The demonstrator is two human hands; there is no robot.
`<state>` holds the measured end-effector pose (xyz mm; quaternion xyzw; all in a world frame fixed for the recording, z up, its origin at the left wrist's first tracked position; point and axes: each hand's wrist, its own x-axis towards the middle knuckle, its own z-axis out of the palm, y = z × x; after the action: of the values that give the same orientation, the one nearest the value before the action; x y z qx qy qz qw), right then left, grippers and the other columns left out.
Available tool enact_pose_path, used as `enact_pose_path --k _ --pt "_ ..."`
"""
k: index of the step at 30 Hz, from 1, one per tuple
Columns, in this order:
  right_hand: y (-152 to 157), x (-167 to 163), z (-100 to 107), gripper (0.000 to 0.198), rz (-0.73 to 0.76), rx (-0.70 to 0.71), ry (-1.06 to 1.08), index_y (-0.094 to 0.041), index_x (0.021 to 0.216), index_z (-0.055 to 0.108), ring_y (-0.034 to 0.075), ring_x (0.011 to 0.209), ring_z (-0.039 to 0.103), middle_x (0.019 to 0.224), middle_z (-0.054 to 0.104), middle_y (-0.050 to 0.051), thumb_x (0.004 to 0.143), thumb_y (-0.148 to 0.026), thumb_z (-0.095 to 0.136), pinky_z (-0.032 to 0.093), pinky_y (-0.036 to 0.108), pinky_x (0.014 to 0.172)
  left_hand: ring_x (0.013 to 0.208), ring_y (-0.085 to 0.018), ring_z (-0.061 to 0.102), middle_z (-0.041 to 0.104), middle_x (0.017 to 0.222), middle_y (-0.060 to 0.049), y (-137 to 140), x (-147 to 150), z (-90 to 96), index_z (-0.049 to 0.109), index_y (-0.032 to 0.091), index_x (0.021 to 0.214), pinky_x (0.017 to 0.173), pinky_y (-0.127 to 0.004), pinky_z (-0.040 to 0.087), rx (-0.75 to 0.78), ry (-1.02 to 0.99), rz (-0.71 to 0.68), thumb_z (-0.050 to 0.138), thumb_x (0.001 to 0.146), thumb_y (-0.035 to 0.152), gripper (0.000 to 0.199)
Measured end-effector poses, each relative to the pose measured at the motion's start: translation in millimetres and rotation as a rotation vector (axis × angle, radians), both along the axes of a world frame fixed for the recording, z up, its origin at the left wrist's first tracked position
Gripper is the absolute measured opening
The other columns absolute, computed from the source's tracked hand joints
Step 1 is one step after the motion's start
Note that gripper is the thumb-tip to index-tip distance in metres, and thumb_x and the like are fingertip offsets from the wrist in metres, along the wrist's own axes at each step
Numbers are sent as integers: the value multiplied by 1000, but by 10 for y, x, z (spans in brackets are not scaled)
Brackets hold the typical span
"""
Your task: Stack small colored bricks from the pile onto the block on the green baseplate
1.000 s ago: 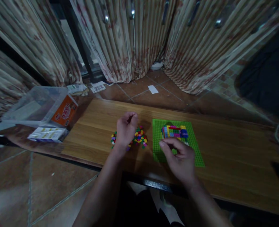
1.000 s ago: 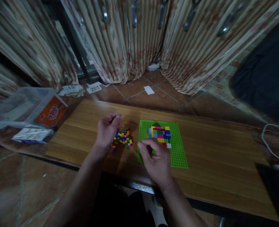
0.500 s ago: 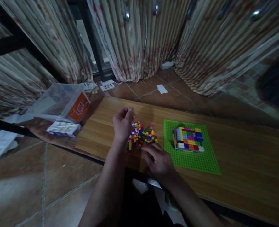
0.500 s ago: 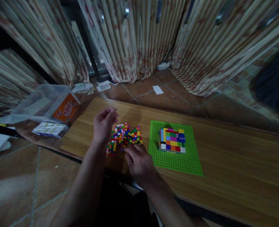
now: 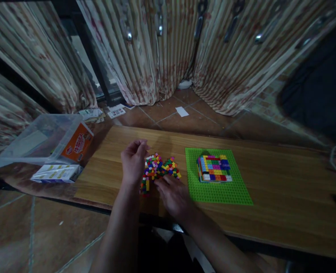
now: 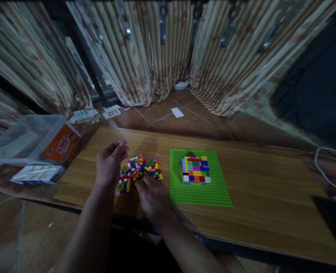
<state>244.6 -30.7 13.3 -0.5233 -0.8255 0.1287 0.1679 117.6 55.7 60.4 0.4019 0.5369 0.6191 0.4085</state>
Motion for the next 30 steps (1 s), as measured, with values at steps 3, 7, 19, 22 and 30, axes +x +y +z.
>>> enact_pose_path --k 3,7,19,22,30 --pt "-3 -10 -15 18 -17 3 1 -23 102 65 18 83 58 91 62 5 91 -19 52 44 28 72 52 -5 46 59 66 2 -3 12 3 65 14 79 54 -19 38 -7 4 -5 66 70 31 20" --pt "9 -26 -29 13 -50 -2 7 -21 95 65 18 81 58 89 62 4 90 -19 53 44 28 70 53 -6 46 59 66 2 -7 46 13 65 13 80 55 -19 38 -25 16 -6 66 69 31 21" --pt "33 -15 -37 13 -78 -11 41 -21 88 64 17 81 58 88 63 4 91 -20 52 44 28 73 55 -7 47 59 67 1 -20 133 22 65 13 81 55 -20 37 -69 56 -37 66 69 31 21" --pt "35 -16 -40 13 -81 -15 59 -20 88 63 18 82 57 89 62 5 91 -20 51 44 28 74 56 -7 48 60 68 1 -18 154 19 65 13 81 55 -20 37 -74 58 -50 66 69 31 22" --pt "22 -1 25 10 -79 -69 77 -19 92 62 19 85 57 93 62 6 89 -20 52 45 29 75 54 -6 47 59 66 2 -19 162 13 65 13 81 54 -19 37 -48 38 -51 66 69 28 19"
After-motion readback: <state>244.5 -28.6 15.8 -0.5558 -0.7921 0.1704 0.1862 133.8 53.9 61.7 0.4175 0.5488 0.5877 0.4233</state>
